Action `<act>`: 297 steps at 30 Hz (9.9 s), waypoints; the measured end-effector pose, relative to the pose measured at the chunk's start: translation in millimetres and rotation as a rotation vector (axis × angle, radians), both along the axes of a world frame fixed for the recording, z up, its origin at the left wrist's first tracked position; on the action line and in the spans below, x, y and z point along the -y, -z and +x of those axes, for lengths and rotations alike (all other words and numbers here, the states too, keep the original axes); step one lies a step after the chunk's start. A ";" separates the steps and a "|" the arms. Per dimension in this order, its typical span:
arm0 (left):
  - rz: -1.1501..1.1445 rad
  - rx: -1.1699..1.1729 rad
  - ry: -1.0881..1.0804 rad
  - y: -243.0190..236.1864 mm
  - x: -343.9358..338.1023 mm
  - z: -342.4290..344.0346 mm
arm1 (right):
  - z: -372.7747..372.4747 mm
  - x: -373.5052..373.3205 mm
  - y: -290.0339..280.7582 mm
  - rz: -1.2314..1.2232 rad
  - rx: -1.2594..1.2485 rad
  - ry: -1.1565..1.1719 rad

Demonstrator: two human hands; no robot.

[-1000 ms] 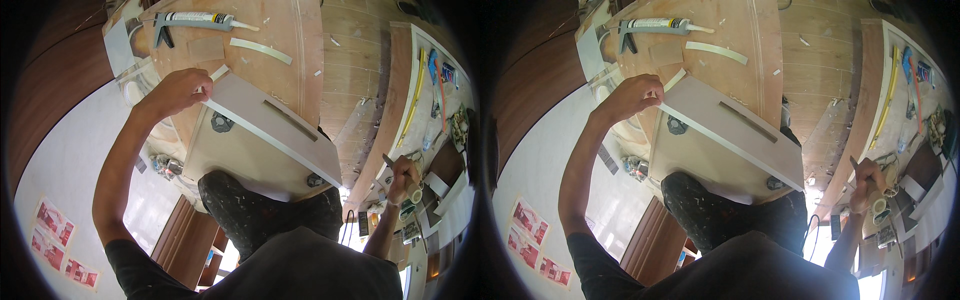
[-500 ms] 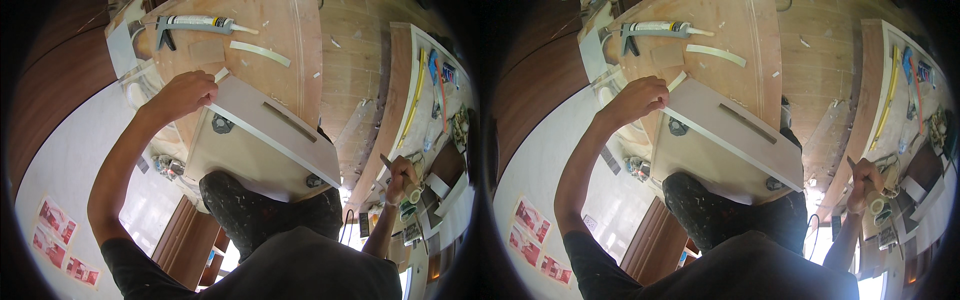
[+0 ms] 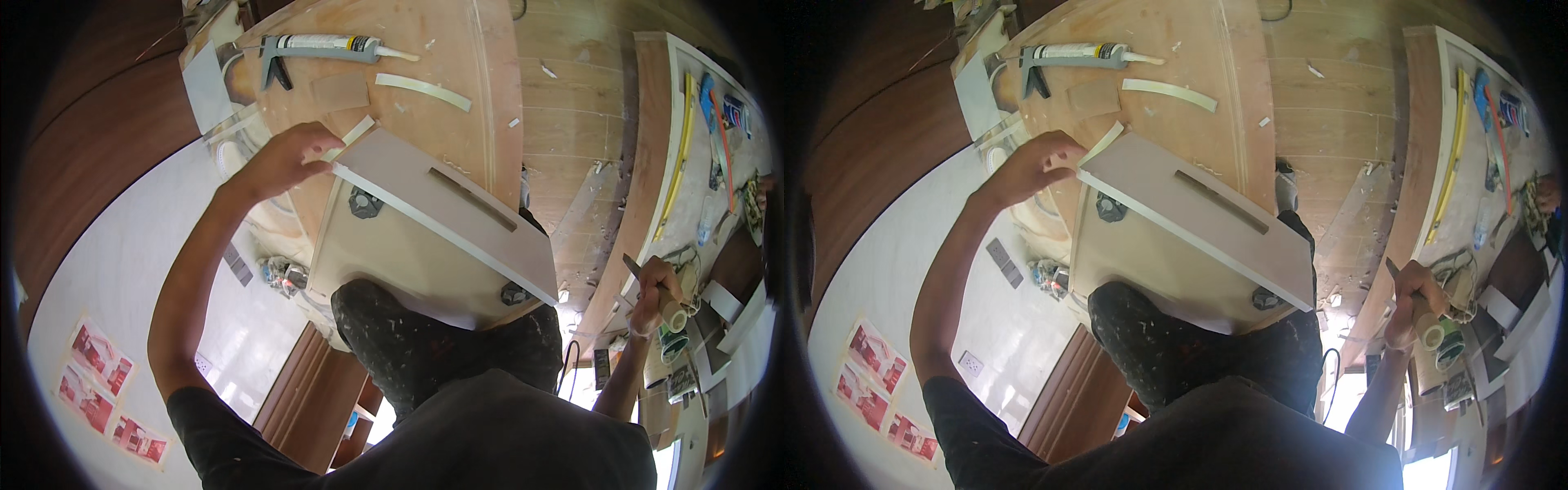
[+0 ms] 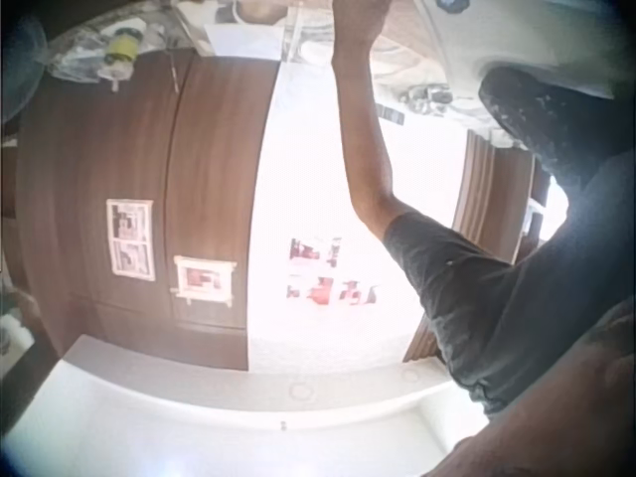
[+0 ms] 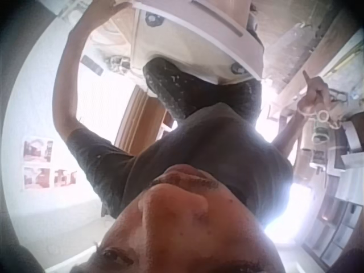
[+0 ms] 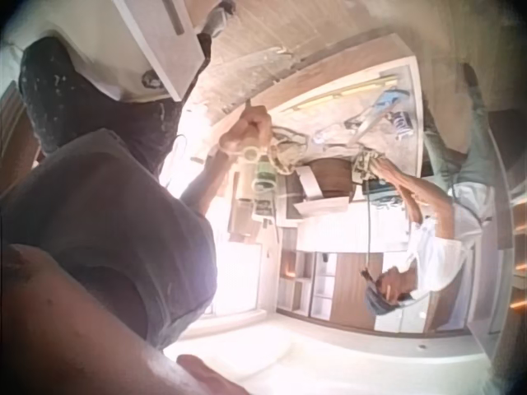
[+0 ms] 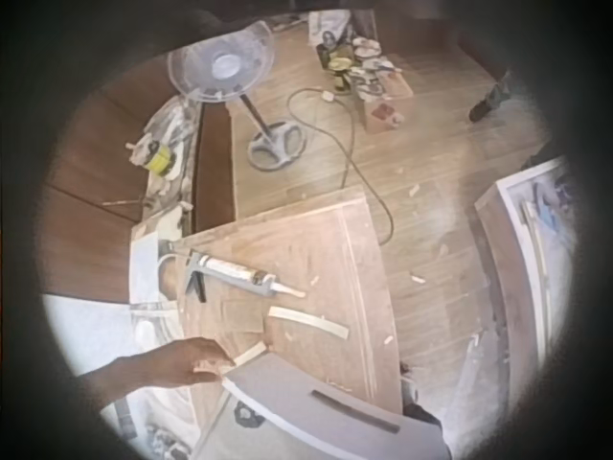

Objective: The person applies white edge banding to the edges of a cabinet door using a utility knife and a small wooden block. They repeatedly trim the banding flush with the door surface and press it into place.

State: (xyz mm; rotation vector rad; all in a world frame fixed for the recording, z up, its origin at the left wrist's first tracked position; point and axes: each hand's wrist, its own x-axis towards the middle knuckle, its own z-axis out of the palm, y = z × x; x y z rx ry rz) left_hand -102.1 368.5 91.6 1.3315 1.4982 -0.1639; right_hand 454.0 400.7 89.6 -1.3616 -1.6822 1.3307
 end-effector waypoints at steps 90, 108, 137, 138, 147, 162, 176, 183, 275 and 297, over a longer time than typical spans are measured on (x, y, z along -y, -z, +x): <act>1.001 -0.540 -1.080 83.2 122.2 91.1 | -409.0 49.0 -31.3 -0.075 0.947 -1.011; 0.975 -0.526 -1.106 84.0 123.3 91.0 | -412.3 47.4 -16.9 -0.060 0.974 -1.060; 1.036 -0.559 -1.064 91.1 121.2 93.4 | -398.0 39.2 -25.1 -0.238 0.881 -0.980; 1.047 -0.557 -1.067 91.1 120.8 93.1 | -400.1 39.6 -27.1 -0.242 0.894 -0.980; 1.021 -0.544 -1.075 90.5 122.8 93.8 | -421.6 32.5 -38.8 -0.463 1.022 -1.028; 0.992 -0.567 -1.065 92.4 121.9 93.4 | -421.1 24.6 -32.5 -0.525 0.960 -1.001; 0.987 -0.573 -1.049 93.1 119.7 94.0 | -416.9 37.9 -10.7 -0.251 0.999 -1.256; 1.029 -0.579 -1.039 99.3 120.6 94.4 | -413.9 39.5 -10.6 -0.109 0.947 -1.293; 1.001 0.016 -1.017 -27.5 59.6 186.8 | -314.4 -26.4 -163.0 -0.108 -0.327 -0.607; 0.906 -0.681 -1.427 89.5 138.9 127.5 | -469.5 63.4 -50.6 -0.069 -0.260 -0.847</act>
